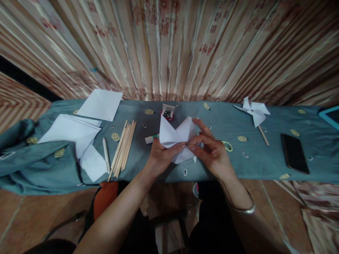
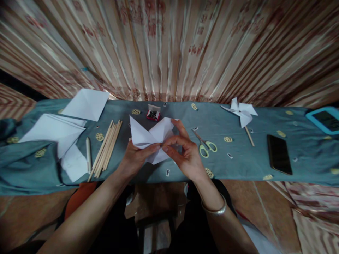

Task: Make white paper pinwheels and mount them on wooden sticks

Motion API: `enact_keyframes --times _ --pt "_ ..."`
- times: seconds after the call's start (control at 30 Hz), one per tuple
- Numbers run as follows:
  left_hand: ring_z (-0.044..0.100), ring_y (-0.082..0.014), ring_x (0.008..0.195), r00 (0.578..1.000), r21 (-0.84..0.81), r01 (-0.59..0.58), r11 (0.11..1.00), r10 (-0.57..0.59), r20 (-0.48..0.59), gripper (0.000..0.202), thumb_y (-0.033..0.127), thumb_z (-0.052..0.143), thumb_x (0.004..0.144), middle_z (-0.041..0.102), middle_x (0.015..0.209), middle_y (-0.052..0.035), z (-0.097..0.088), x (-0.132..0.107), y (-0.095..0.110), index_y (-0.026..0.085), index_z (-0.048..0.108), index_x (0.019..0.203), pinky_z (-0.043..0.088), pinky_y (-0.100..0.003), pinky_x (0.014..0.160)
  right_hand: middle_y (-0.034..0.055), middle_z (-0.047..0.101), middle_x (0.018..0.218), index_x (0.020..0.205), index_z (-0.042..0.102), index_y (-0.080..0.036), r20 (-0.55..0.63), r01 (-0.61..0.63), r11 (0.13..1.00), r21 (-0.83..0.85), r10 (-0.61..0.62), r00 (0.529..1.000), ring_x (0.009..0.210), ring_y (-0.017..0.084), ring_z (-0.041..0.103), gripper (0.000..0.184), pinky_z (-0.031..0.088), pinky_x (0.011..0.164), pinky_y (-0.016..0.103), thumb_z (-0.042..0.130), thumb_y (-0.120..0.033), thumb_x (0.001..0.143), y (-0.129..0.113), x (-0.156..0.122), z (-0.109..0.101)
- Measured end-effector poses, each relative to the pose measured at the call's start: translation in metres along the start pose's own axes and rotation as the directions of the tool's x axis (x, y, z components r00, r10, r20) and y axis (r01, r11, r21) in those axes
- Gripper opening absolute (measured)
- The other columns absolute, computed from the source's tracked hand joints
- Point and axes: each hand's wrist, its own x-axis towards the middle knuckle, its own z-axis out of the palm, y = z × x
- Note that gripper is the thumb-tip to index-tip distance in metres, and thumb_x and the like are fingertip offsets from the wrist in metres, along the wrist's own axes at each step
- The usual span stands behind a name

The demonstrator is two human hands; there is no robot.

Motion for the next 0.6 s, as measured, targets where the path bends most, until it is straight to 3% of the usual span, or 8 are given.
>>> enact_keyframes --times 0.3,0.6 --pt "0.067 -0.0182 0.066 0.999 0.083 -0.026 0.996 0.029 -0.037 0.027 0.03 0.084 0.056 0.076 0.074 -0.0041 -0.0011 0.0009 -0.0045 0.014 0.076 0.076 0.054 -0.027 0.061 -0.0016 0.045 0.15 0.078 0.072 -0.026 0.008 0.003 1.0 0.02 -0.003 1.0 0.145 0.026 0.028 0.005 0.016 0.12 0.045 0.072 -0.03 0.08 0.0026 0.0014 -0.0007" --pt "0.065 -0.0161 0.062 1.0 0.092 -0.008 0.996 0.01 -0.018 0.023 0.029 0.082 0.058 0.074 0.071 -0.0039 -0.001 -0.0003 -0.0022 0.013 0.076 0.074 0.052 -0.026 0.06 -0.0012 0.049 0.146 0.075 0.072 -0.026 0.021 -0.112 0.979 0.17 0.11 0.994 0.142 0.027 0.033 0.008 0.018 0.118 0.043 0.075 -0.033 0.077 0.0036 0.0023 0.0024"
